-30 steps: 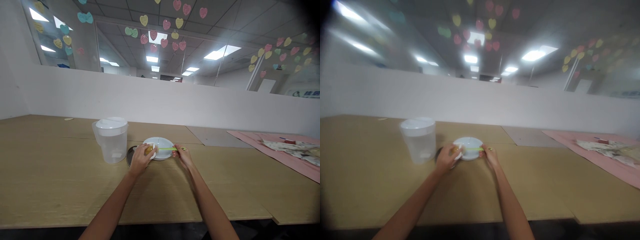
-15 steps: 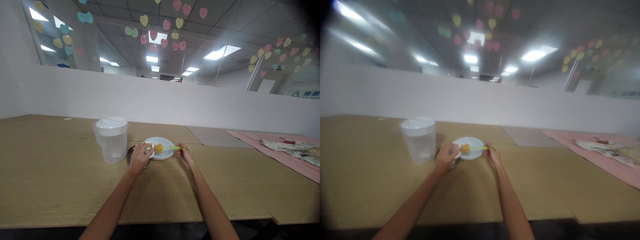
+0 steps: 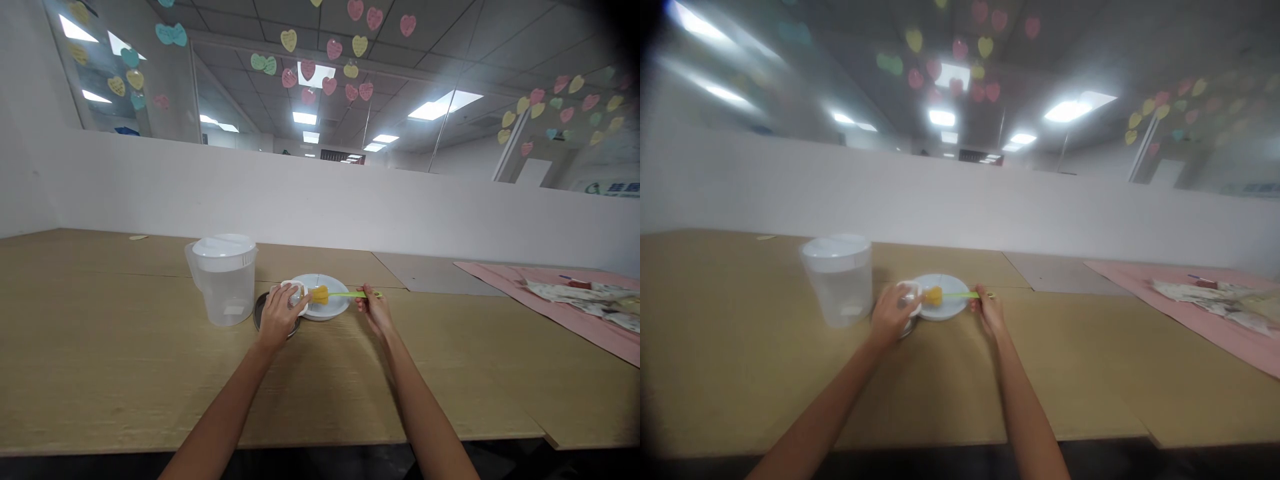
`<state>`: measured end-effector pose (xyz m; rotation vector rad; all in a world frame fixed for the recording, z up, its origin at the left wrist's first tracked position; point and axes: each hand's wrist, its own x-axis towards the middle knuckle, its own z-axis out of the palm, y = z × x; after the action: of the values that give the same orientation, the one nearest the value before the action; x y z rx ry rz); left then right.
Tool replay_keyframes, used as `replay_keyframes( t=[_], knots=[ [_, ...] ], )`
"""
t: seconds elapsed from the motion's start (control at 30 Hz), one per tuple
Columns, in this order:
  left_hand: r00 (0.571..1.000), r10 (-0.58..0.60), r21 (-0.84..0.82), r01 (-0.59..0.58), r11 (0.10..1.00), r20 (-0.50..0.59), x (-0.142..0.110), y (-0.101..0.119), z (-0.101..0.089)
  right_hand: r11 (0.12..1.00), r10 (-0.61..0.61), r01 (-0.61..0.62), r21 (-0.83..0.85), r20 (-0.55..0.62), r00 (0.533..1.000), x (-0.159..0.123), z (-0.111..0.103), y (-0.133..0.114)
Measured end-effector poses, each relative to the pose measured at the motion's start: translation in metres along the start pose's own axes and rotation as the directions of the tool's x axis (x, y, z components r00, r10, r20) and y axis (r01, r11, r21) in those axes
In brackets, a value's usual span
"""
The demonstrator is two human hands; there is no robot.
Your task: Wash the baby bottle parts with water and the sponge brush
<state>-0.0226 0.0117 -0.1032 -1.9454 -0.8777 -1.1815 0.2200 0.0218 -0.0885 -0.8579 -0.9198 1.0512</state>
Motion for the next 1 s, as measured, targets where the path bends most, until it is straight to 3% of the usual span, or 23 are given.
replay_keyframes(
  t=[0.17, 0.27, 0.4, 0.53, 0.67, 0.83, 1.0],
  knots=[
    [0.999, -0.038, 0.032, 0.038, 0.999, -0.008, 0.003, -0.003, -0.007, 0.997, -0.020, 0.024, 0.069, -0.056, 0.998, 0.002, -0.005, -0.005],
    [0.995, -0.095, 0.052, 0.094, 0.994, 0.006, 0.004, -0.005, -0.011, 0.990, -0.044, 0.063, 0.125, -0.148, 0.988, 0.006, -0.010, -0.007],
    [0.994, -0.106, 0.070, 0.104, 0.992, 0.025, 0.004, -0.006, -0.012, 0.994, -0.071, 0.096, 0.058, -0.334, 0.940, 0.011, -0.017, -0.001],
    [1.000, -0.016, 0.098, 0.016, 0.995, -0.003, 0.002, -0.006, -0.006, 0.997, -0.060, 0.075, 0.012, -0.482, 0.874, 0.016, -0.022, 0.009],
    [0.999, 0.032, 0.095, -0.031, 0.995, -0.012, 0.001, -0.005, -0.004, 0.993, -0.112, 0.121, -0.018, -0.533, 0.839, 0.021, -0.027, 0.017],
    [0.992, -0.126, -0.005, 0.126, 0.992, -0.006, 0.004, -0.004, -0.011, 0.990, -0.138, 0.139, -0.037, -0.514, 0.846, 0.026, -0.033, 0.023],
    [0.933, -0.316, -0.163, 0.289, 0.943, -0.175, 0.006, 0.003, -0.012, 0.990, -0.130, 0.140, -0.027, -0.572, 0.810, 0.029, -0.036, 0.026]
  ],
)
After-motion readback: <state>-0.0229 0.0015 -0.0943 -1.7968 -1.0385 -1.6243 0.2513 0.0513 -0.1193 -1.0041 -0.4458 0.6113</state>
